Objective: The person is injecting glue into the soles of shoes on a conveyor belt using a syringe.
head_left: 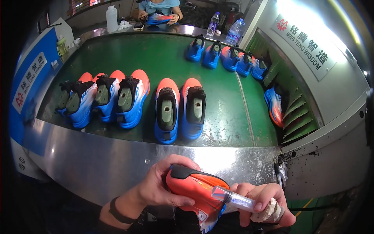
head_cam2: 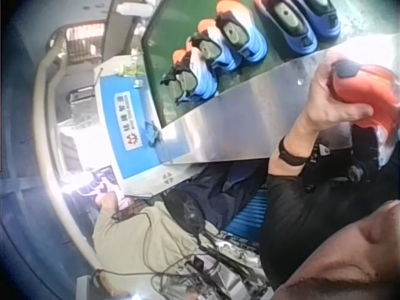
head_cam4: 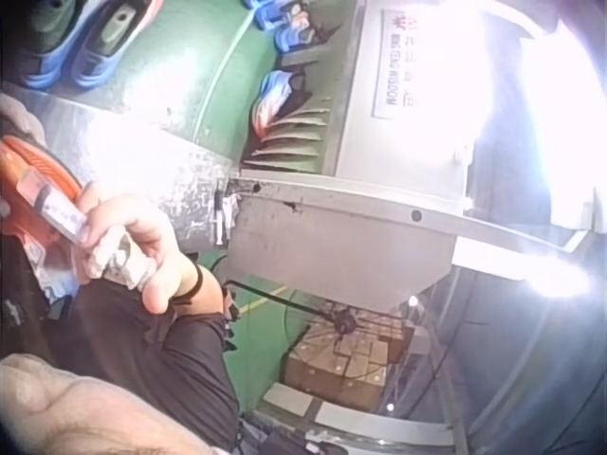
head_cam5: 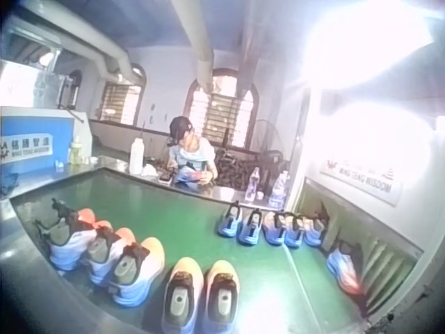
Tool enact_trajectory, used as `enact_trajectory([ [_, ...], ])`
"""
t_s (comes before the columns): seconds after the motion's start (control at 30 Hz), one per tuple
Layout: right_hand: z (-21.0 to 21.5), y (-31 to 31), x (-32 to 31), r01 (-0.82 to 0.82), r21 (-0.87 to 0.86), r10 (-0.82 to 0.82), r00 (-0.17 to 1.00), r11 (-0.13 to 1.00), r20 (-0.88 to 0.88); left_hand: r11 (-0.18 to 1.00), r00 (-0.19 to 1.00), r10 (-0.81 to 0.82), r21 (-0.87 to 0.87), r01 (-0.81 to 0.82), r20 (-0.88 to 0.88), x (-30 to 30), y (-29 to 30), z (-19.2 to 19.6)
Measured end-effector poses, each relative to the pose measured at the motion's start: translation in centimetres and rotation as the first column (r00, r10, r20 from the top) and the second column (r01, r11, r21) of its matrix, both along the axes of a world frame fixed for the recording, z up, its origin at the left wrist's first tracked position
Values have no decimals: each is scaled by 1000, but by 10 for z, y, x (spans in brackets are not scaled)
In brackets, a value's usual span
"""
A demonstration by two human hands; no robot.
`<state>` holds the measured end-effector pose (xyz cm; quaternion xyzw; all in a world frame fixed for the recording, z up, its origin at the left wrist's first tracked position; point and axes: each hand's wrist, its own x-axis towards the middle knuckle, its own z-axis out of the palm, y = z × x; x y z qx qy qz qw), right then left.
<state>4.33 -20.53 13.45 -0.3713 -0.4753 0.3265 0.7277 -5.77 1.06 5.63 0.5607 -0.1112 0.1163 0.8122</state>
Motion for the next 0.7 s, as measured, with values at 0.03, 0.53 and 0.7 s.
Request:
enact_trajectory([
  [0.03,1,-1,3,-40,-30,41,999,999,33,1000,1000,-1,-1,1,-1,0,0,0],
  [0.53,7,-12,-9,110,-178,-119,992,978,-42,999,999,33,-6,-34,-14,-3,1,0],
  [0.7,2,-28,-13,135,-242,-157,985,961,-74,987,991,72,-133,-87,-112,-3,0,-3],
])
